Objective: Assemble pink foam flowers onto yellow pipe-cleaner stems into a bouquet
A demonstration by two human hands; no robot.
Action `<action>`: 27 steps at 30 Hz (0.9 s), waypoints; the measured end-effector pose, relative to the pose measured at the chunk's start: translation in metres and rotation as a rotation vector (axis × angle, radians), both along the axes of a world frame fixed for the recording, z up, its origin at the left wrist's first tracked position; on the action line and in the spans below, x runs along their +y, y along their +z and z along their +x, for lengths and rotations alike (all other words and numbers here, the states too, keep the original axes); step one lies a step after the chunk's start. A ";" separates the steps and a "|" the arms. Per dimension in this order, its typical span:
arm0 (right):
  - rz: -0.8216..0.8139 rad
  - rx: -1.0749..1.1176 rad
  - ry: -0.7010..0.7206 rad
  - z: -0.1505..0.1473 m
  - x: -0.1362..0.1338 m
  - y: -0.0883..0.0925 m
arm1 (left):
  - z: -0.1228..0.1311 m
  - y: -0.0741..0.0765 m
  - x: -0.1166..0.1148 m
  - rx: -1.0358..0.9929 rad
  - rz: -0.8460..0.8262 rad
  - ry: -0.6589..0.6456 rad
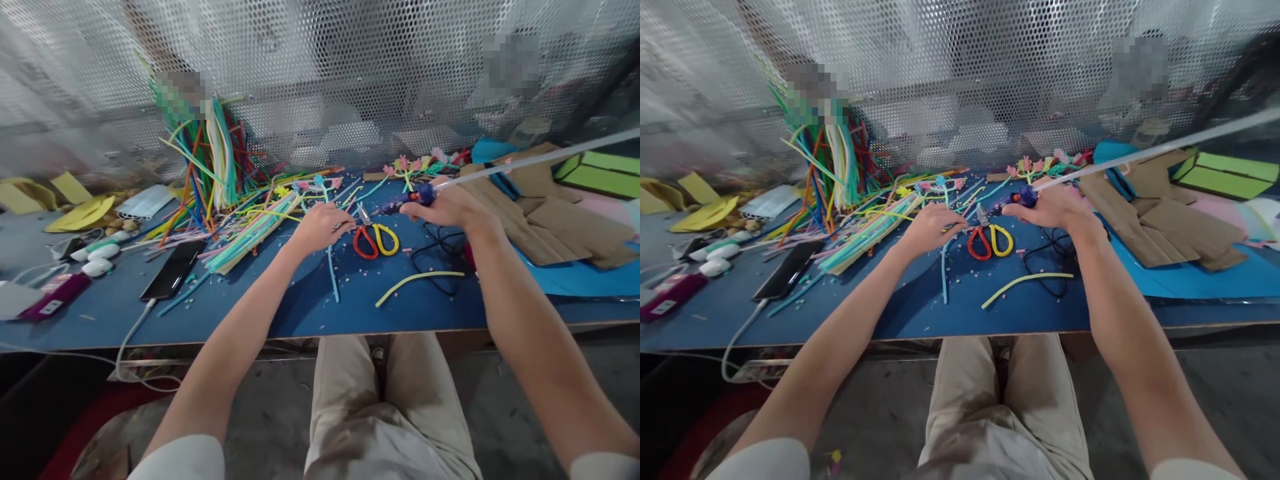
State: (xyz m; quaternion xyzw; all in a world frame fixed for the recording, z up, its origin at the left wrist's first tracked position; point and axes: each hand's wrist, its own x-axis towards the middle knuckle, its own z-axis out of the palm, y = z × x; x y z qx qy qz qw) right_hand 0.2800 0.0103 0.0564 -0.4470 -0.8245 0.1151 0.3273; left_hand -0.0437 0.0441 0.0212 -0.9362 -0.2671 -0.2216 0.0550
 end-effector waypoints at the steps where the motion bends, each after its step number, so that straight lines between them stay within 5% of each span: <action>1: -0.027 -0.022 0.014 0.001 0.001 -0.001 | 0.001 0.000 -0.001 0.006 0.000 -0.013; 11: -0.174 -0.089 0.077 -0.016 0.000 -0.007 | 0.002 -0.001 -0.004 0.021 -0.001 -0.041; 27: -0.181 -0.142 0.107 -0.018 0.000 -0.011 | 0.001 -0.003 -0.005 -0.001 -0.019 -0.038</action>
